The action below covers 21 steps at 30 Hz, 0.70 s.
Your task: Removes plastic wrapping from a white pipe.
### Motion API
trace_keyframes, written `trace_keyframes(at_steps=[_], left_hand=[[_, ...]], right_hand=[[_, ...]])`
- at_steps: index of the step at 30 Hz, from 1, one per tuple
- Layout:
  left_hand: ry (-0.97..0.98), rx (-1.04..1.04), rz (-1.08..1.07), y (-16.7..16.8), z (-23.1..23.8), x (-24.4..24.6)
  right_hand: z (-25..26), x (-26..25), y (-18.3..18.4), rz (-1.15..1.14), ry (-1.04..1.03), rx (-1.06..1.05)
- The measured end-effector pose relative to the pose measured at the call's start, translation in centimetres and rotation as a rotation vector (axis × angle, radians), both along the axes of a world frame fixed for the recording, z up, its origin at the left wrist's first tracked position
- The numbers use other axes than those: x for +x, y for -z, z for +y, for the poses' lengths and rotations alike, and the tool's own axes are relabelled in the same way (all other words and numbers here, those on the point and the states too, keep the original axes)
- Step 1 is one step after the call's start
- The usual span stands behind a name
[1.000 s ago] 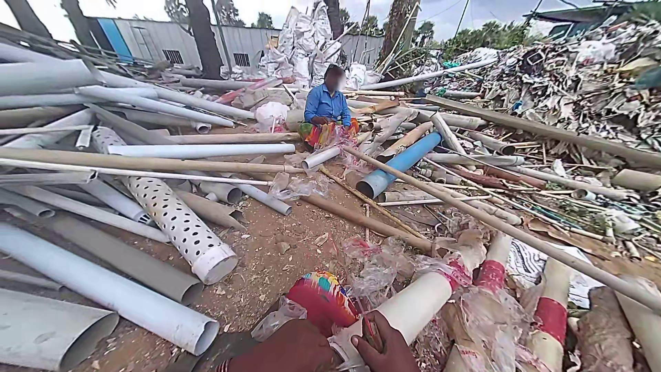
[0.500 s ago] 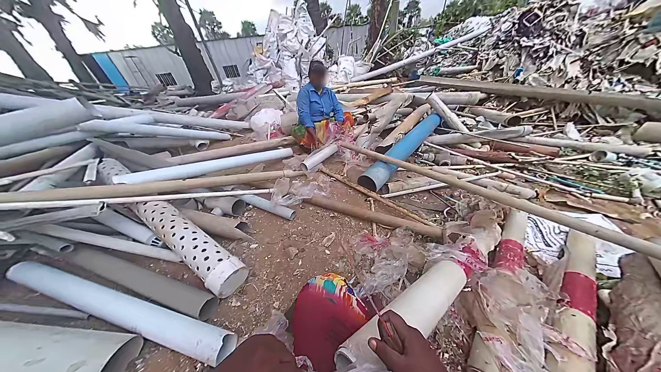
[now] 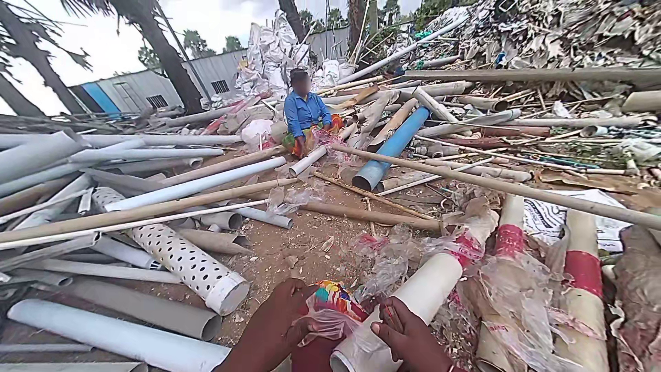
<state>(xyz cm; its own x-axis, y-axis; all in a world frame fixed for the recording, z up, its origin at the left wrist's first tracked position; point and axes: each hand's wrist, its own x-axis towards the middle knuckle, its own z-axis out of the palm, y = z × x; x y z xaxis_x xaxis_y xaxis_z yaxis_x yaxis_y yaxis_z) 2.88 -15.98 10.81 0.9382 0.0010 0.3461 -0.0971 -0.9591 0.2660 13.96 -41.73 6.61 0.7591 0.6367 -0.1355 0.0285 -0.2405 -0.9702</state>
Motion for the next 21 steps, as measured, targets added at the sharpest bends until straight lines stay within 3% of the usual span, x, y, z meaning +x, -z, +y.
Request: trace_keyframes(at_steps=[2, 4, 6, 8, 11, 14, 21], left_hand=[[-0.031, 0.018, -0.123, 0.3, -0.8, 0.9], [0.07, -0.029, -0.159, 0.9, -2.6, 1.5], [0.223, -0.121, -0.038, 1.3, -5.0, 1.8], [0.29, -0.211, 0.22, 1.3, -6.8, 2.2], [0.273, -0.282, 0.464, 1.4, -7.9, 2.9], [0.24, -0.362, 0.452, 2.3, -8.2, 3.2], [0.088, -0.575, 0.532, 0.7, -8.7, 2.7]], right_hand=[[0.1, 0.0, 0.1, 0.022, 0.005, 0.003], [0.2, 0.0, 0.2, 0.024, -0.001, 0.0], [0.3, 0.0, 0.3, 0.025, 0.01, 0.006], [0.4, 0.0, 0.4, 0.023, 0.022, 0.015], [0.3, -0.1, 0.3, 0.019, 0.02, 0.003], [0.3, 0.0, 0.4, 0.009, 0.013, 0.014], [0.2, -0.2, 0.2, -0.038, 0.003, 0.046]])
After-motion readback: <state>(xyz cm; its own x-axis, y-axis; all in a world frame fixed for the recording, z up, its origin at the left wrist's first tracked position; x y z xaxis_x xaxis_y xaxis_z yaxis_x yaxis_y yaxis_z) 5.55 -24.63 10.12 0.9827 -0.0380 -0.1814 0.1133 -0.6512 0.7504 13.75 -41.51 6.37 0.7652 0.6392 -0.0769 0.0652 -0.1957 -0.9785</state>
